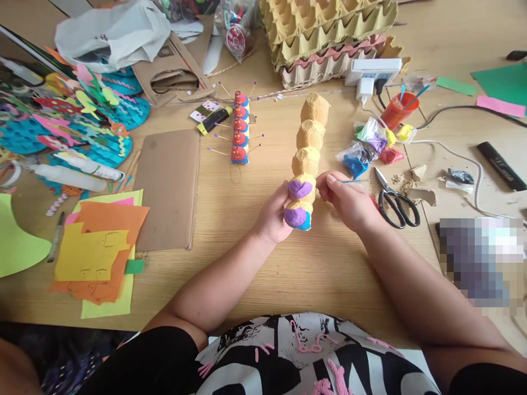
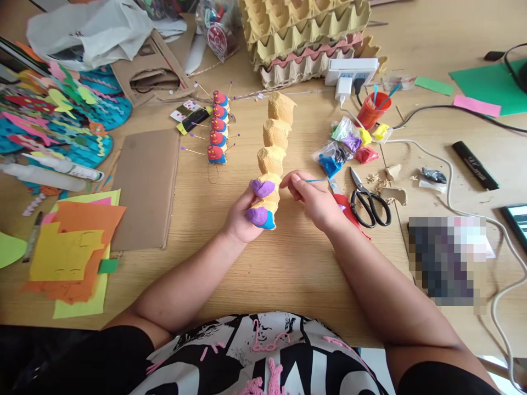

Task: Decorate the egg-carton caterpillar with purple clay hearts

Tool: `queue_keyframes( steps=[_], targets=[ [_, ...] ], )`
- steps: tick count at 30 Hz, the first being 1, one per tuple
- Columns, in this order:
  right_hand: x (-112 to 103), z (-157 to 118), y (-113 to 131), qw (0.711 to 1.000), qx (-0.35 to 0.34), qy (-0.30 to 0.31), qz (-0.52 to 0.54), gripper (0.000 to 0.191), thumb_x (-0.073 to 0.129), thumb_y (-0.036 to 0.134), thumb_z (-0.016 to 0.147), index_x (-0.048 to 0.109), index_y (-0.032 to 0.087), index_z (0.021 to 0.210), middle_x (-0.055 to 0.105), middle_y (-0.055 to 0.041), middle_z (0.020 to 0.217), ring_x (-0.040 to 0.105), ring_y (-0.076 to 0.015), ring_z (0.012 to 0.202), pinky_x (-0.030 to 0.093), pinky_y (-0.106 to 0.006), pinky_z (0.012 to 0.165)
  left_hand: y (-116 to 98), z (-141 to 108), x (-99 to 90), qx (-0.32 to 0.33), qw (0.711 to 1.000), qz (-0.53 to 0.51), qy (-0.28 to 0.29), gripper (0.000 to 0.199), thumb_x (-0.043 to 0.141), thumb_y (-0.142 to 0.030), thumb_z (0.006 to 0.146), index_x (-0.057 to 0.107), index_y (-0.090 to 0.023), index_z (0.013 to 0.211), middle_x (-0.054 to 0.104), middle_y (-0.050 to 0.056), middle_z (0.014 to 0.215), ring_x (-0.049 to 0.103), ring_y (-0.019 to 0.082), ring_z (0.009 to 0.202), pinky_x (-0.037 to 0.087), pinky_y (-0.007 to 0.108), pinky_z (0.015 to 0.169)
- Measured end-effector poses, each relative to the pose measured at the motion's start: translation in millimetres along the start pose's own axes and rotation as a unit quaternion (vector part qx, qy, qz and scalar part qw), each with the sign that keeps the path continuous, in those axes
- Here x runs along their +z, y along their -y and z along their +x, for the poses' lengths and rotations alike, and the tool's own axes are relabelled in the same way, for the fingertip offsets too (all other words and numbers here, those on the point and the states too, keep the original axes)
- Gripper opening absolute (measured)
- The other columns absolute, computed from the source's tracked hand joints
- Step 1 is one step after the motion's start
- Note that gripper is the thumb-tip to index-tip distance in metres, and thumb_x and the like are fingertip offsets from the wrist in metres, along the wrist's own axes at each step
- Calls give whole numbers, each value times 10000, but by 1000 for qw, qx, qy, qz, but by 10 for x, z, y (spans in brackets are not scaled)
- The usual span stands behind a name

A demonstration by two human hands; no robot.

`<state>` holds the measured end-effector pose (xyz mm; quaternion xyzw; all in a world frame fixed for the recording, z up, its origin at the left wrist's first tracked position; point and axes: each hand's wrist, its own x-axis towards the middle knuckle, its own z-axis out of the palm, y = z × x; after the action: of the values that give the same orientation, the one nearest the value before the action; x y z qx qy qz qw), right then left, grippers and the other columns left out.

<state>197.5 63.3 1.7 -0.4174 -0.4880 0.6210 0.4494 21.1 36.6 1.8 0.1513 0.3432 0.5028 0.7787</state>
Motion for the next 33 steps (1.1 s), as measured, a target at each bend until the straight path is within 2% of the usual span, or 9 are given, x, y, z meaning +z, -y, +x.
queue_keyframes(
  steps=[3,6,13,16,19,23,26,29,33],
  targets=[
    [19,-23,-35,999,-14,31,-5,479,763,695,931,749,243,776,663,-28,863,584,-209,870,529,-357,846,51,28,-27,49,997,56,21,394,671,-609,1028,789,-236,989,770,51,915,757,203,916,626,298,788],
    [122,-63,-18,993,58,49,94,404,866,634,847,745,251,812,694,-4,808,621,-206,828,563,-357,825,78,29,-30,72,995,70,16,414,672,-617,1022,799,-223,1027,805,78,1020,774,235,1051,633,335,897],
    [316,-124,-20,971,103,46,210,372,857,625,843,741,277,906,770,-27,855,721,-261,916,622,-398,805,89,-5,-20,97,992,81,-2,369,743,-526,1002,723,-208,815,759,51,899,734,200,947,592,305,862],
    [275,-90,-65,974,92,35,205,379,889,608,824,732,270,893,739,-14,830,691,-227,833,608,-369,759,88,-9,-31,95,993,64,8,348,745,-502,1008,730,-198,839,756,40,915,708,170,893,587,289,844],
    [189,-45,-89,978,75,-3,196,380,945,558,786,724,259,864,638,28,755,574,-155,682,546,-310,666,78,-17,-35,86,994,65,12,337,762,-519,996,763,-197,894,776,37,959,707,157,886,584,273,824],
    [139,-61,-71,974,110,17,198,462,909,685,789,709,272,850,627,30,744,547,-153,641,532,-316,631,70,-25,-40,68,993,78,52,416,733,-594,994,802,-184,978,794,73,982,739,200,909,607,318,836],
    [188,-117,-29,966,140,71,206,476,936,688,745,725,277,861,682,20,749,623,-181,686,572,-334,671,85,-23,-50,82,993,82,19,394,732,-568,1001,783,-185,922,783,59,909,726,186,856,594,308,813],
    [250,-156,23,961,135,118,212,436,927,644,766,753,270,909,758,-17,815,731,-244,856,617,-370,771,104,-24,-42,114,990,80,-30,366,754,-486,1014,732,-188,802,761,26,857,700,148,833,562,266,812],
    [279,-160,61,957,134,119,228,406,928,612,766,723,276,864,791,-31,858,769,-279,997,646,-394,849,109,-35,-15,115,990,79,-34,403,772,-473,1007,704,-183,736,734,10,813,670,133,791,537,255,773]
  ],
)
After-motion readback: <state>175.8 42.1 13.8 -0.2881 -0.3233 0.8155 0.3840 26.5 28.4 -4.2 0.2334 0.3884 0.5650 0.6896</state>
